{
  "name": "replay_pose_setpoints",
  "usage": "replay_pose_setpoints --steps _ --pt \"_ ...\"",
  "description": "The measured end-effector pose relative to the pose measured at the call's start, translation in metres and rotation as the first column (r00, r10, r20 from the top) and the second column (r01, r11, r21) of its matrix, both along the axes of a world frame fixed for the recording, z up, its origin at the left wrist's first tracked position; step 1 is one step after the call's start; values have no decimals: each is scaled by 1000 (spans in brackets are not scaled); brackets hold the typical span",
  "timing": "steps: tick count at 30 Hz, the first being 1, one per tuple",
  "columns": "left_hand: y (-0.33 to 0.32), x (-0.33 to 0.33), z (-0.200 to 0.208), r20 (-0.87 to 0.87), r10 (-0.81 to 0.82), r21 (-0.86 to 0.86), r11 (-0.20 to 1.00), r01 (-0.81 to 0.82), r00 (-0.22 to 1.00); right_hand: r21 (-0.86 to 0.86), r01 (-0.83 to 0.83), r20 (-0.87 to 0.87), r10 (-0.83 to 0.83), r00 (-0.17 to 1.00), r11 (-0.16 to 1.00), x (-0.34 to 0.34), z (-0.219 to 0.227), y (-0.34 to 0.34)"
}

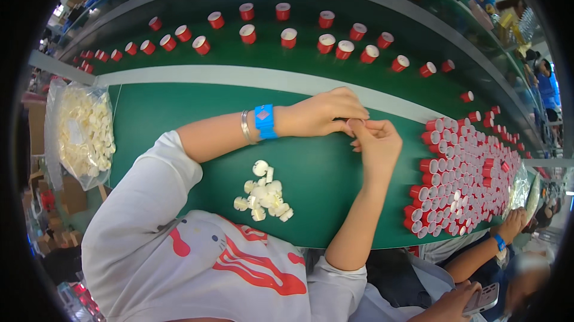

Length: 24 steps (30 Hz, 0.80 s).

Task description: The person is manually inserting small white components into red cylindrical containers on an assembly line.

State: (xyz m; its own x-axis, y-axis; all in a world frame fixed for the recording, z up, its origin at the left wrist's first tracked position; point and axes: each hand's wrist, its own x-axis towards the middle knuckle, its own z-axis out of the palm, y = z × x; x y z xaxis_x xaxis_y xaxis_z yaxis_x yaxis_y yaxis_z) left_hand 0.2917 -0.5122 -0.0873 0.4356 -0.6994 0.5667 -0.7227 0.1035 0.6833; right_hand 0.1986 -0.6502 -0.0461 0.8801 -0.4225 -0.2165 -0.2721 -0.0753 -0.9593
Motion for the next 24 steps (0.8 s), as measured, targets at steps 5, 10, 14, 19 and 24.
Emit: replay_pose_setpoints --steps 5,10,14,19,24 --pt "-1 3 1 -173 52 97 995 -36 984 -488 123 179 -39 983 864 -1 3 10" --pt "-6 1 -4 -344 -62 87 991 98 937 -590 -576 -13 706 708 566 -27 22 69" --pt "-4 0 -5 -255 -103 168 974 149 961 -730 -598 -222 712 666 332 -36 14 104" --pt "-31 -6 18 181 -86 31 996 81 980 -648 -603 19 802 597 465 -34 20 93" --pt "-108 -49 31 538 -277 -15 941 338 796 -323 -718 526 747 405 617 -38 53 64"
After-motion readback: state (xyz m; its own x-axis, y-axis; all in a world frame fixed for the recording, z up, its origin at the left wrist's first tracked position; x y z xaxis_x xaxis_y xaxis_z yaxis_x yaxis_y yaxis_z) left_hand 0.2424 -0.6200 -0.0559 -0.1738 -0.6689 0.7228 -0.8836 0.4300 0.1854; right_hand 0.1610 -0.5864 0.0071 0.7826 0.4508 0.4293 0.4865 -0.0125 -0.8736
